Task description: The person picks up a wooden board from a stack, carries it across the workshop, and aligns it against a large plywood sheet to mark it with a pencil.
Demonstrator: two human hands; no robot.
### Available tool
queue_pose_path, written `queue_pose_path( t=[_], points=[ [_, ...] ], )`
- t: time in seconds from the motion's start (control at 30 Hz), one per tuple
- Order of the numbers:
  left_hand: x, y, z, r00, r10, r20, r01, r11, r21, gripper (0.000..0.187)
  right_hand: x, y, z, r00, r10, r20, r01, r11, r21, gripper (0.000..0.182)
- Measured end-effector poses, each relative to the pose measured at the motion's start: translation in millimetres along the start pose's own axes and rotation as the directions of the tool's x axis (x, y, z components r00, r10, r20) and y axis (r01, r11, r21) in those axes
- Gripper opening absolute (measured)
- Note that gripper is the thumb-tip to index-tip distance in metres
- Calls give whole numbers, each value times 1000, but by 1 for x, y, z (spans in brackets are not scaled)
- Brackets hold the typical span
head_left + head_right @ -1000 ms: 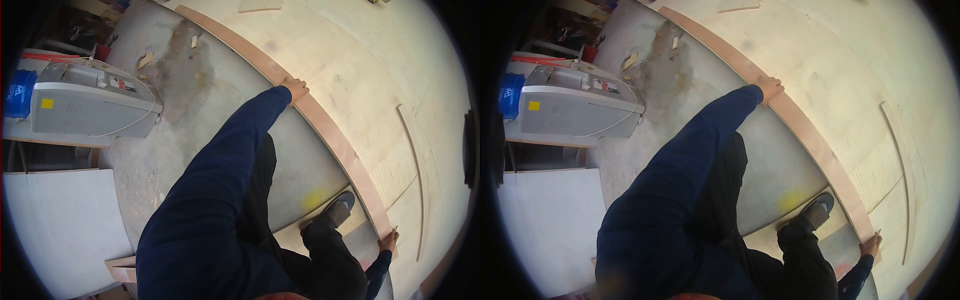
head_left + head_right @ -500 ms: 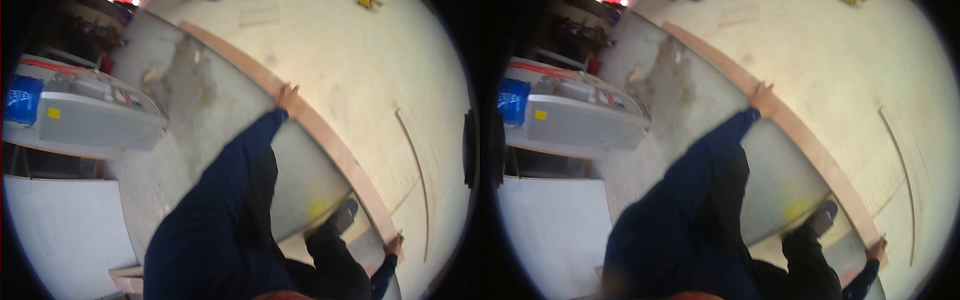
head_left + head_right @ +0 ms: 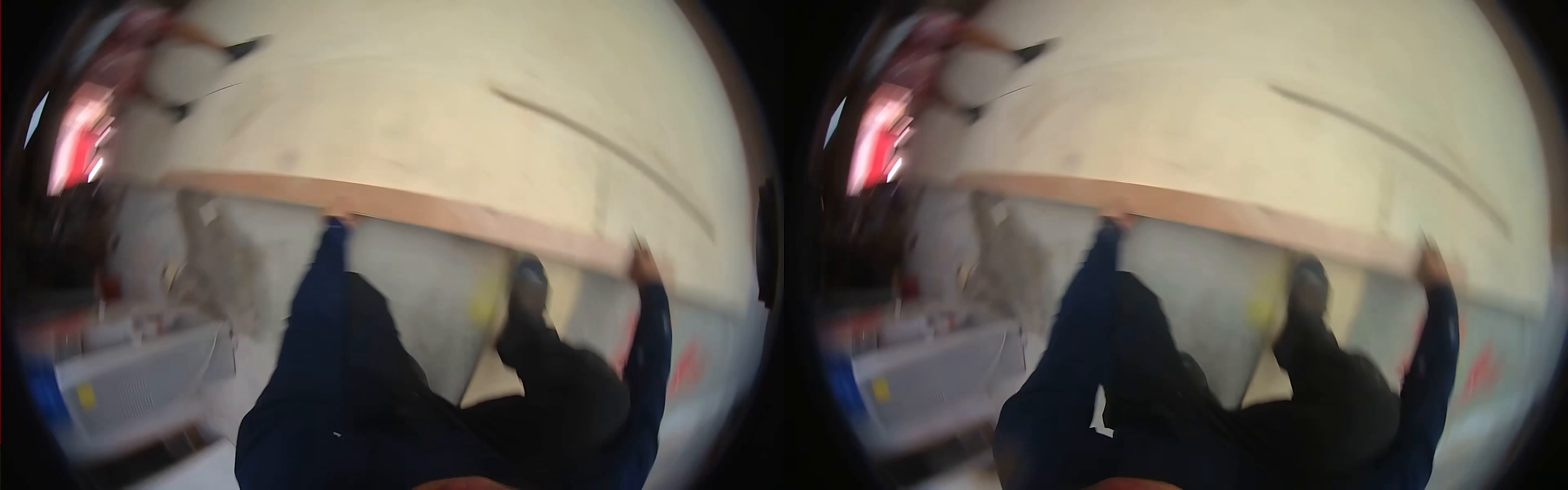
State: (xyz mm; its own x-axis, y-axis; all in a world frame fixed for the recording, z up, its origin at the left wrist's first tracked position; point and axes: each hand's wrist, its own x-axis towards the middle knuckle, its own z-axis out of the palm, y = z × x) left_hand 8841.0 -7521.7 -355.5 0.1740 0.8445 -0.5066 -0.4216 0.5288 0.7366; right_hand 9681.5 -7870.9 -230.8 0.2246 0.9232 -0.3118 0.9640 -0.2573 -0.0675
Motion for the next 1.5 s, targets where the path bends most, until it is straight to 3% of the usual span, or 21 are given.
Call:
queue_pose_path(
  t=[0.03,0.07,0.1,0.13,0.17,0.2,0.3,0.4,0.47,0.67,0.73,0.97,1.03,1.07,1.13,1.5],
  points=[
    [6,-4,-29,982,-68,177,129,924,-360,21,-3,-10,-10,998,-46,-33,48,998,40,45],
    [-6,23,7,979,-180,93,200,937,-287,15,-5,-3,-13,999,-49,24,48,997,56,41],
    [7,28,5,973,-226,-39,214,956,-202,18,-15,-7,-20,993,-78,-91,79,997,11,38],
    [18,32,4,948,-268,-169,249,961,-122,21,-16,-14,-34,1000,4,1,-4,1000,-11,36],
    [17,38,2,942,-259,-213,276,959,55,24,-24,-27,-49,994,106,10,-106,994,3,34],
    [-1,45,41,901,-218,-374,287,948,139,25,-27,-27,-53,991,131,12,-130,989,-68,34],
    [-1,53,43,888,-152,-435,299,908,294,32,-32,-5,-32,986,61,-154,-83,987,-137,40],
    [-12,64,58,861,-143,-487,343,871,351,34,-38,-15,-45,987,63,-146,-94,971,-221,46],
    [-15,59,61,845,-75,-530,290,897,335,39,-37,-13,-36,987,71,-143,-101,972,-212,52],
    [-11,59,59,858,-74,-508,285,892,350,46,-37,-12,-34,986,83,-146,-113,971,-210,52],
    [-13,61,59,864,-74,-498,277,895,349,46,-37,-15,-32,983,82,-164,-116,970,-212,44],
    [-10,61,59,865,-74,-497,269,904,333,47,-36,-40,-27,937,265,-230,-319,915,-247,34],
    [-13,60,63,867,-61,-494,257,905,338,48,-37,-43,-31,938,301,-175,-330,928,-172,77],
    [-15,60,66,867,-45,-497,244,906,345,48,-39,-43,-37,936,305,-176,-335,927,-171,77],
    [-20,59,71,867,-32,-497,231,910,345,48,-42,-43,-50,958,284,-31,-285,952,-111,80],
    [-8,60,56,857,16,-515,199,912,359,39,-44,-42,-57,954,298,-24,-299,951,-85,82]
  ],
)
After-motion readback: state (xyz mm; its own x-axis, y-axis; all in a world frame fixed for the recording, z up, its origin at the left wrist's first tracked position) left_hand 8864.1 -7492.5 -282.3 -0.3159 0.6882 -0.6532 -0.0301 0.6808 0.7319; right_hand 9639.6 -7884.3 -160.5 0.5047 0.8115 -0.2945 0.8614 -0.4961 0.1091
